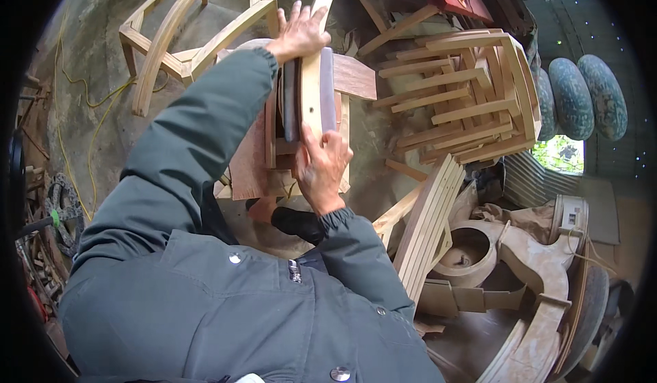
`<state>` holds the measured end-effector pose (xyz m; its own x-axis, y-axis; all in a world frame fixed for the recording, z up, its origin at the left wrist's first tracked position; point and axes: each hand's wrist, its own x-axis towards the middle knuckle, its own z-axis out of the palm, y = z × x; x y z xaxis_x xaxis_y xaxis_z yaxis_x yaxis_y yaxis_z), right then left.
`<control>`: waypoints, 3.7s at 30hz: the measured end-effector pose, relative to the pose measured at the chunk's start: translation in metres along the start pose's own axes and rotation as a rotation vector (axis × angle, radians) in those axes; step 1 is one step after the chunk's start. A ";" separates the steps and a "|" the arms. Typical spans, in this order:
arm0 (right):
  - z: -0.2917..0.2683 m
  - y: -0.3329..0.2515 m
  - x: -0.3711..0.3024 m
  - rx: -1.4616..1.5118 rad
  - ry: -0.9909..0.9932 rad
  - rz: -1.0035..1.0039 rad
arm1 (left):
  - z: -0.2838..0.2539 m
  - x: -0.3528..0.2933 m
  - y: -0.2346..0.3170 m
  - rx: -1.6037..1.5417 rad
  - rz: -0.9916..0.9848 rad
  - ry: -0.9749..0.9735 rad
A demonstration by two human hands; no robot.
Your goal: Sanding curved wooden chair slats using a mounted belt sander.
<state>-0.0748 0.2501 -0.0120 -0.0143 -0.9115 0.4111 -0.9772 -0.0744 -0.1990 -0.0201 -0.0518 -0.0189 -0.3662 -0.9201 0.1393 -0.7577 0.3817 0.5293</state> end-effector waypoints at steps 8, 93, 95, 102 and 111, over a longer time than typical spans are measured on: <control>0.045 0.014 0.106 -0.061 -0.039 -0.027 | 0.018 0.097 -0.058 -0.168 0.103 0.307; -0.387 -0.048 -0.426 0.801 -0.336 0.949 | -0.053 -0.373 0.140 -2.233 -0.271 -0.550; -0.405 -0.055 -0.440 0.892 -0.349 1.112 | -0.059 -0.375 0.149 -2.286 -0.207 -0.564; -0.349 -0.062 -0.368 1.088 -0.312 1.035 | -0.050 -0.373 0.151 -1.943 -0.254 -0.698; -0.173 -0.036 -0.181 1.466 -0.310 1.045 | -0.049 -0.400 0.065 -1.844 -0.481 -0.558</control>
<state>-0.0734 0.4875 0.0746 -0.2251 -0.8325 -0.5063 0.3613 0.4113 -0.8368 0.1037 0.3366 0.0010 -0.7146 -0.6364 -0.2904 0.4137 -0.7193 0.5582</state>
